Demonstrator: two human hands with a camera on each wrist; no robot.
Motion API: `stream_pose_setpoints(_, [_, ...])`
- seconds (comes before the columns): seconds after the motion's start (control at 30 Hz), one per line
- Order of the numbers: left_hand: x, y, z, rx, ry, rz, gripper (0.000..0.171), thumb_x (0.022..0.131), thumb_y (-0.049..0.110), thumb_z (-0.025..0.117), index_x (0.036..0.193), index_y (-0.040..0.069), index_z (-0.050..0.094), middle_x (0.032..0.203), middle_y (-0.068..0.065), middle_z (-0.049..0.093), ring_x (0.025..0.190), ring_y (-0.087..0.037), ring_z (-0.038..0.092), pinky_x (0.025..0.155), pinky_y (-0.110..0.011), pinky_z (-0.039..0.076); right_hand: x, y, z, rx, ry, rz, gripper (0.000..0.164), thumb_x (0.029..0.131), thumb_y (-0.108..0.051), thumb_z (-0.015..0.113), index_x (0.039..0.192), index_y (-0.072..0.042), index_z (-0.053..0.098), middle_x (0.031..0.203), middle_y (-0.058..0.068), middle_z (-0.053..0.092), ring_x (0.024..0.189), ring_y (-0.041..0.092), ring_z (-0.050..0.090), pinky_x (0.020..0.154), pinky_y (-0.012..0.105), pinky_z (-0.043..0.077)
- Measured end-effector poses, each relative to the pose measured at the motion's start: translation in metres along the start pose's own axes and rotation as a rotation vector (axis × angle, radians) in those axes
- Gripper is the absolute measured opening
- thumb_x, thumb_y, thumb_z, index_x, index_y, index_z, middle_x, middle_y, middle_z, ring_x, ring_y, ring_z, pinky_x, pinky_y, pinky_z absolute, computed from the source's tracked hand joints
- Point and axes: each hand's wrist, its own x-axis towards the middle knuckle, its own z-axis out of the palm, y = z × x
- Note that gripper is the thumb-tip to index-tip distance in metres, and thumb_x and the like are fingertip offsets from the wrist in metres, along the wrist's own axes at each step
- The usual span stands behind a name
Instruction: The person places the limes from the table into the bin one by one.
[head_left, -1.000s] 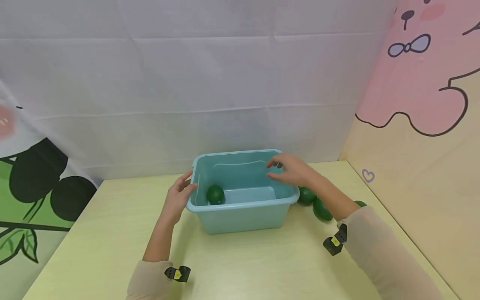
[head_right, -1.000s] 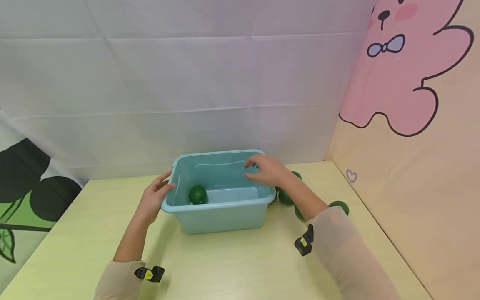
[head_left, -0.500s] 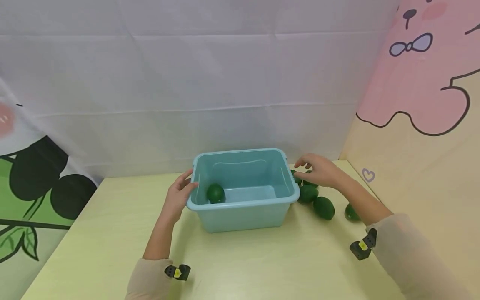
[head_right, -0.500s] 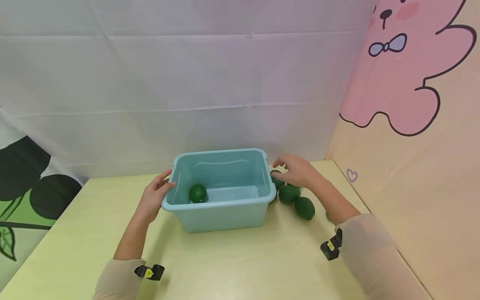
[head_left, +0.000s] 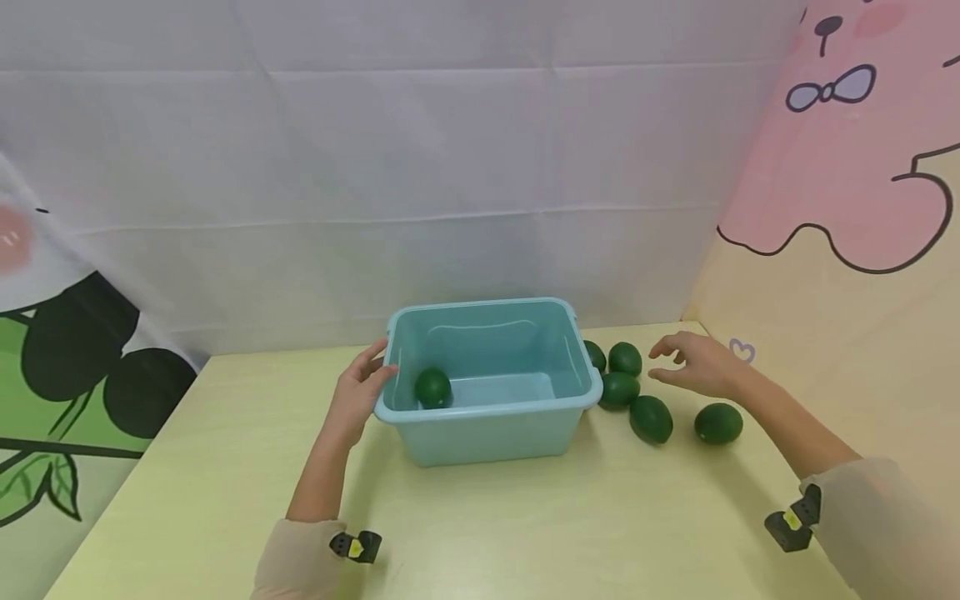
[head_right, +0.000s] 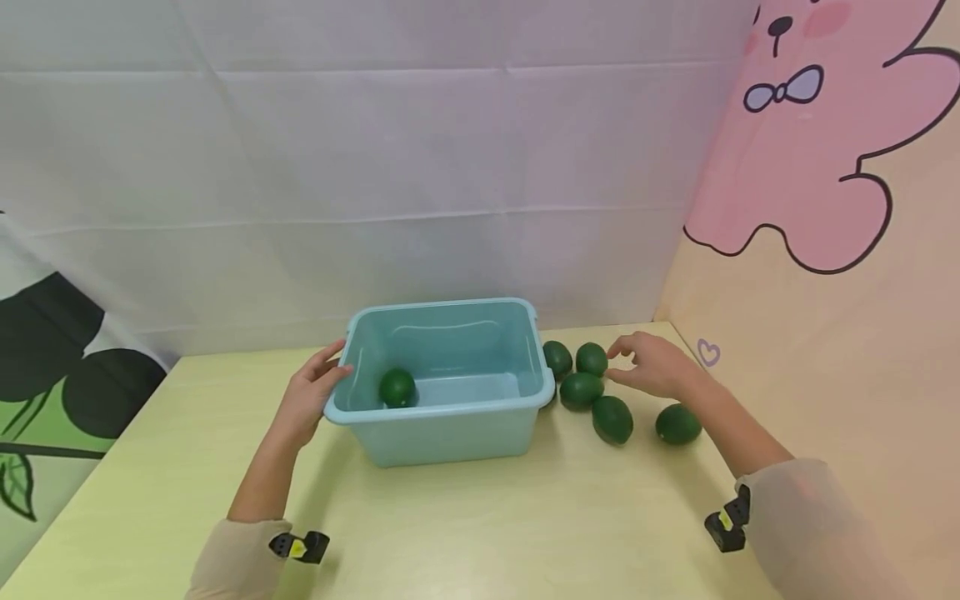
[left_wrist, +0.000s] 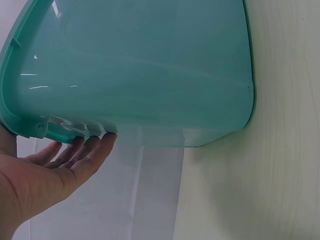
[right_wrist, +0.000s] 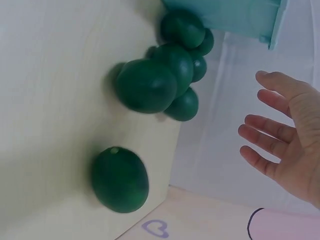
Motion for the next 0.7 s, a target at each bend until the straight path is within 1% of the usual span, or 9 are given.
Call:
stream_pose_setpoints(0.17, [-0.001,0.001,0.000,0.010,-0.004,0.005,0.054,0.097,0.021,0.047,0.148,0.019,0.029,0.144,-0.017,0.039,0.126,-0.034,0.045,0.100,-0.048,0.039,-0.013,0.018,0.005,-0.002,-0.041,0.033,0.033,0.083,-0.028,0.067,0.105,-0.003,0.065,0.103,0.016,0.063,0.089,0.030,0.061,0.077,0.044,0.049])
stream_pose_setpoints(0.37, [0.000,0.001,-0.002,0.006,0.000,0.011,0.054,0.097,0.022,0.047,0.147,0.020,0.029,0.144,-0.016,0.040,0.126,-0.034,0.045,0.099,-0.046,0.040,-0.022,0.037,0.014,-0.011,-0.089,0.055,0.033,0.083,-0.027,0.067,0.104,-0.002,0.064,0.103,0.021,0.063,0.085,0.029,0.061,0.073,0.041,0.048])
stream_pose_setpoints(0.47, [0.000,0.001,-0.001,0.000,0.000,0.004,0.054,0.097,0.022,0.048,0.147,0.020,0.029,0.144,-0.016,0.040,0.126,-0.034,0.045,0.098,-0.045,0.041,-0.027,0.048,0.020,-0.013,-0.109,0.069,0.036,0.082,-0.028,0.068,0.104,-0.001,0.064,0.102,0.023,0.063,0.087,0.031,0.061,0.073,0.042,0.048])
stream_pose_setpoints(0.7, [0.001,0.000,0.000,-0.001,0.001,-0.003,0.054,0.096,0.021,0.048,0.147,0.020,0.030,0.144,-0.016,0.040,0.125,-0.033,0.046,0.098,-0.045,0.041,-0.040,0.068,0.029,-0.007,-0.143,0.103,0.042,0.081,-0.030,0.069,0.106,0.003,0.062,0.105,0.028,0.061,0.098,0.043,0.058,0.077,0.050,0.047])
